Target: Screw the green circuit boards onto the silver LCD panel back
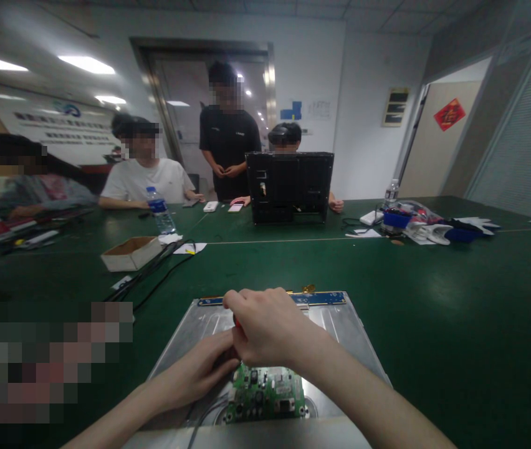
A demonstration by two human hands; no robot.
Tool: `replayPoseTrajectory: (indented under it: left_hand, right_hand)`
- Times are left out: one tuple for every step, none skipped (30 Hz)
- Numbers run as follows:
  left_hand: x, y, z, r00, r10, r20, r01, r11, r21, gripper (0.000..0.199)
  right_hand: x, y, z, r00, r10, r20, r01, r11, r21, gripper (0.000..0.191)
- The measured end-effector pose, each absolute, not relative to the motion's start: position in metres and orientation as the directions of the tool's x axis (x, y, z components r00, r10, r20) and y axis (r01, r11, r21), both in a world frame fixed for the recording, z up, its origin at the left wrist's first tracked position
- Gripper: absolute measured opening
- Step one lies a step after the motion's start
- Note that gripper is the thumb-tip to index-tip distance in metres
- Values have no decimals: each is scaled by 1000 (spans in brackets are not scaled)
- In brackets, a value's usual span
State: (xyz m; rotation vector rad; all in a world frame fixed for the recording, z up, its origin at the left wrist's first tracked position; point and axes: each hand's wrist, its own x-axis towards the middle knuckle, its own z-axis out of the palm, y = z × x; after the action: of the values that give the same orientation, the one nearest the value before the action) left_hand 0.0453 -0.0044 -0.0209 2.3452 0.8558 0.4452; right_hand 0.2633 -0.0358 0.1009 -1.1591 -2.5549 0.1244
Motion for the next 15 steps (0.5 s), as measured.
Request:
replayPoseTrajectory:
  left_hand:
    - [45, -5, -21, 734, 670, 107, 469, -615, 634, 10]
    - [45, -4, -21, 733, 671, 109, 469, -615, 634, 9]
    - [45, -4, -21, 733, 671, 109, 468, -615, 635, 9]
    - [45, -4, -22, 735, 670, 108, 466, -615, 636, 9]
    - [45, -4, -22, 737, 668, 106, 465, -614, 638, 9]
    - [45, -4, -22, 739, 666, 105, 463, -614, 639, 9]
    - [44, -3, -22, 740, 665, 104, 463, -615, 639, 9]
    - [44, -3, -22, 742, 663, 103, 461, -616, 639, 9]
    - [44, -4, -22, 741, 663, 106, 460, -617, 639, 9]
    - [45, -4, -22, 740, 663, 111, 457, -618, 639, 8]
    - [45, -4, -22, 739, 664, 117, 455, -620, 639, 9]
    - [45, -5, -22, 736, 665, 123, 455, -621, 638, 9]
    - [45, -5, -22, 733, 668, 128, 456, -622, 637, 9]
    - [45, -6, -22, 729, 671, 133, 457, -622, 635, 9]
    - [46, -6, -22, 726, 674, 135, 459, -622, 634, 9]
  right_hand:
    - [263, -36, 101, -614, 744, 262, 715, 665, -213, 27]
    - [263, -36, 101, -615, 744, 261, 715, 666, -212, 27]
    - [263, -36, 100, -615, 744, 260, 716, 666, -211, 28]
    - [263, -36, 100, -615, 745, 259, 717, 665, -211, 28]
    - [263, -36, 100, -613, 746, 259, 718, 663, -212, 28]
    - [263, -36, 100, -611, 747, 260, 719, 662, -212, 28]
    - [263, -36, 100, -611, 748, 261, 720, 662, -211, 28]
    - [263, -36, 100, -610, 748, 264, 721, 661, -209, 27]
    - [263, -36, 100, -609, 748, 264, 721, 661, -207, 27]
    - [263, -36, 100, -610, 747, 263, 721, 661, -206, 27]
    - [263, -36, 100, -611, 747, 262, 721, 662, -206, 27]
    - [263, -36, 100, -611, 748, 260, 721, 661, -207, 27]
    - [263, -36, 100, -612, 748, 258, 721, 661, -206, 27]
    - [263, -35, 100, -612, 748, 258, 723, 661, -202, 27]
    - [263, -35, 99, -611, 748, 261, 724, 661, -197, 27]
